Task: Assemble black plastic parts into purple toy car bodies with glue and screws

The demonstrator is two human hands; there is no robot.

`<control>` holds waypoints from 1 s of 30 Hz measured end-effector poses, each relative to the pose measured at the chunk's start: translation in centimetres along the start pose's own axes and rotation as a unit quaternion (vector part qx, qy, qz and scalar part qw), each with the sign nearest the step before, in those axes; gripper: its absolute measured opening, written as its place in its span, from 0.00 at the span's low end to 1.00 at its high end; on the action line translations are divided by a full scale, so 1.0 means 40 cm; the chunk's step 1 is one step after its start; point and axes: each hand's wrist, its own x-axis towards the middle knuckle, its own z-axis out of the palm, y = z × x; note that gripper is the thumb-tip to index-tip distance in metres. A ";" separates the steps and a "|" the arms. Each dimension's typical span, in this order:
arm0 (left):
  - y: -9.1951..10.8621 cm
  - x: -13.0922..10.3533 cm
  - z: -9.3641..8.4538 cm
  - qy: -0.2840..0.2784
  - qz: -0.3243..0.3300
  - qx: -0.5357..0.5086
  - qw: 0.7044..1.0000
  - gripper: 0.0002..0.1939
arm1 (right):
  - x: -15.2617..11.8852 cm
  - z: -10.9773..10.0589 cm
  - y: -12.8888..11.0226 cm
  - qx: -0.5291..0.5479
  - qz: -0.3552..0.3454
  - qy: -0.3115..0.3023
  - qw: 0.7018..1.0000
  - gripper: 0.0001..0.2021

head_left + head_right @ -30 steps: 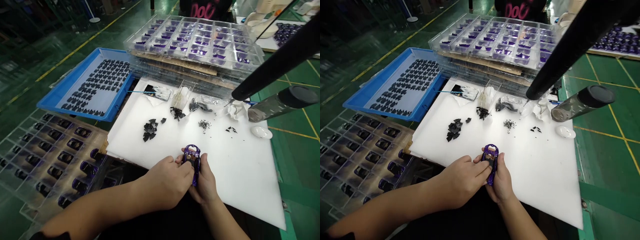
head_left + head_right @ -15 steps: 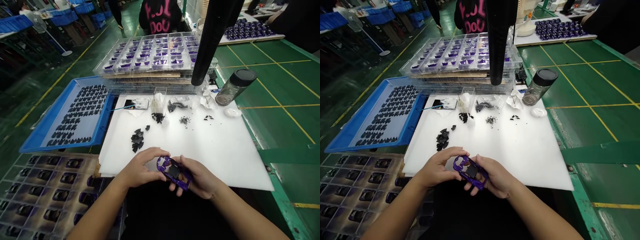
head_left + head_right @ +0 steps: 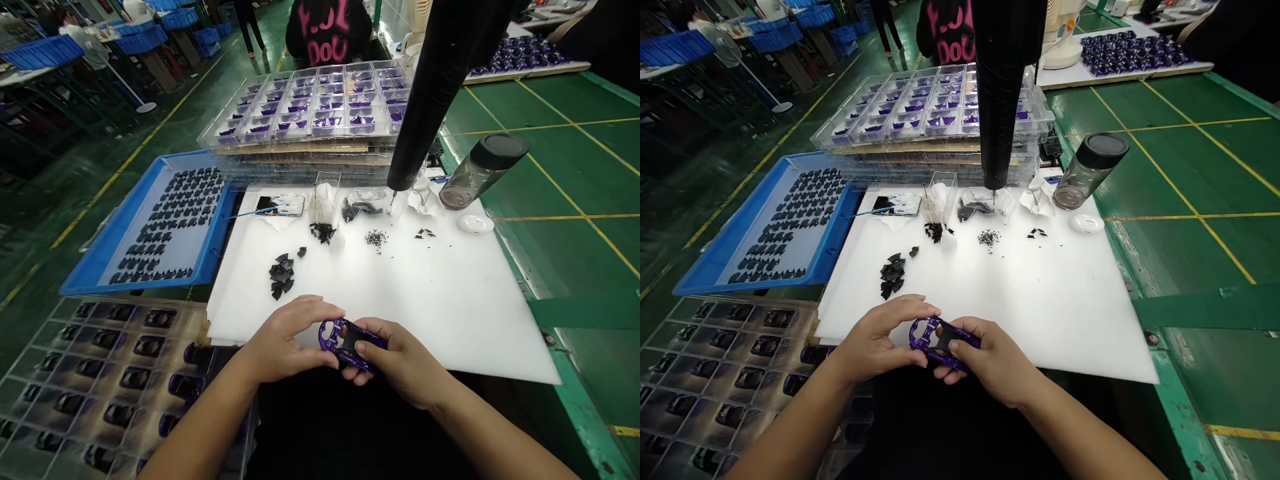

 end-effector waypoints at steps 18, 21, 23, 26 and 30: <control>0.007 -0.010 0.006 -0.005 0.024 0.000 1.000 0.30 | -0.007 0.009 -0.015 -0.130 0.007 0.022 0.991 0.07; 0.003 -0.016 0.005 -0.011 0.032 -0.008 0.999 0.31 | -0.010 0.004 -0.019 -0.175 0.035 0.008 0.984 0.05; 0.004 -0.016 0.004 -0.014 0.038 -0.010 0.999 0.31 | -0.011 0.003 -0.018 -0.185 0.043 0.008 0.982 0.05; 0.010 -0.015 0.001 -0.023 0.041 -0.007 0.999 0.31 | -0.011 0.003 -0.013 -0.187 0.045 0.013 0.981 0.04; 0.020 -0.013 0.000 -0.038 0.042 0.008 0.998 0.30 | -0.011 0.001 -0.003 -0.190 0.038 0.016 0.981 0.04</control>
